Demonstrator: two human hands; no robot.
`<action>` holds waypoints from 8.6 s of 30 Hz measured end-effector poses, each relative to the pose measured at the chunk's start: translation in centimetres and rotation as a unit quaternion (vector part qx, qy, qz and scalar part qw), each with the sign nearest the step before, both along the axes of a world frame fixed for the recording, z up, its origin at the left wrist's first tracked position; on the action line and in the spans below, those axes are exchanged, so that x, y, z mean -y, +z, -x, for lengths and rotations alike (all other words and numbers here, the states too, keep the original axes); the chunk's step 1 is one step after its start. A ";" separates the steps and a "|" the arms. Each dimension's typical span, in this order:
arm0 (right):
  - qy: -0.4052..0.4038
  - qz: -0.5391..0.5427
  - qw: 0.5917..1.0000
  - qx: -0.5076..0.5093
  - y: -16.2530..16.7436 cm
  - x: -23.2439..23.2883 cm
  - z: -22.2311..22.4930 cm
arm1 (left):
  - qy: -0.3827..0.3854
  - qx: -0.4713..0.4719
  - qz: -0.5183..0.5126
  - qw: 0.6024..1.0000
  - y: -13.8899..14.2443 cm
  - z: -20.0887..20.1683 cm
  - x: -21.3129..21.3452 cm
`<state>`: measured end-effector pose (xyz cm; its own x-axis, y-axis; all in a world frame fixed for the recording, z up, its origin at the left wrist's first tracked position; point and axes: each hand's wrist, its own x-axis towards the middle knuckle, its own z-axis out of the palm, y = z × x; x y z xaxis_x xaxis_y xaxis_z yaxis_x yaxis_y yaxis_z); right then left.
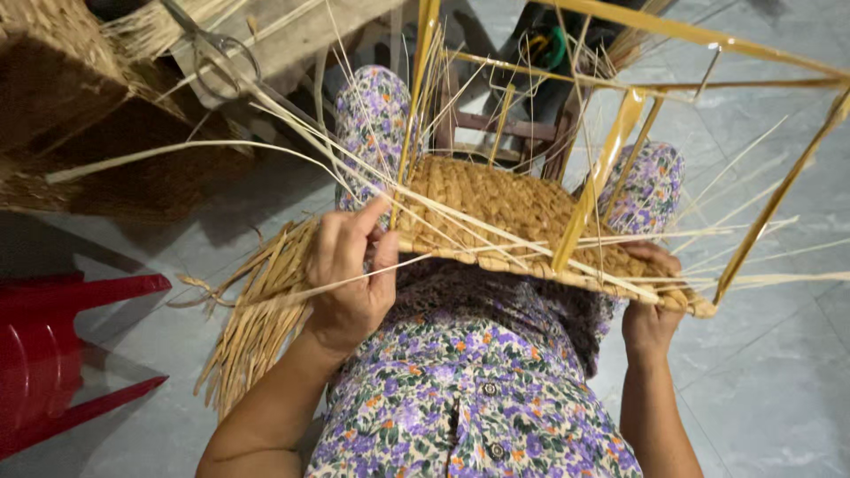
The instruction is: The person trims excess woven fibers from a rectangular basket using scissors, then flips the basket to continue trimming the underside. The basket is held on the lap during the task.
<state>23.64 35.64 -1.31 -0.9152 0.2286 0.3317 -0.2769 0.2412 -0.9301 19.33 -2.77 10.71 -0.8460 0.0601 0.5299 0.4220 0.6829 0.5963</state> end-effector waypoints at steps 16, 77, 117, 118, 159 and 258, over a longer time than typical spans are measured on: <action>-0.018 -0.408 0.858 0.313 10.6 0.8 -1.2 | -0.211 0.052 0.146 0.965 5.4 5.3 -4.0; 0.359 -0.522 0.770 0.072 23.9 5.8 12.4 | -0.340 0.299 -0.575 0.681 3.7 7.5 -4.0; -0.243 -0.202 0.948 0.027 14.9 0.8 -5.2 | -0.312 0.347 -0.586 0.662 3.7 6.6 -4.4; -0.241 -0.196 0.950 0.027 14.9 0.6 -5.5 | -0.313 0.345 -0.588 0.661 3.7 6.6 -4.4; 0.163 -0.508 0.845 0.043 20.2 3.5 3.7 | -0.282 0.366 -0.599 0.654 3.2 7.0 -4.8; 0.005 -0.044 0.998 -0.039 17.2 -3.8 9.6 | -0.036 0.023 -0.093 0.995 2.6 5.5 -2.8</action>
<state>14.02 39.46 15.86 -0.8882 0.1868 0.4198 -0.3497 0.3178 -0.8813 13.87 -0.01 13.29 -0.8669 0.0253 0.4979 0.4347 0.5274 0.7300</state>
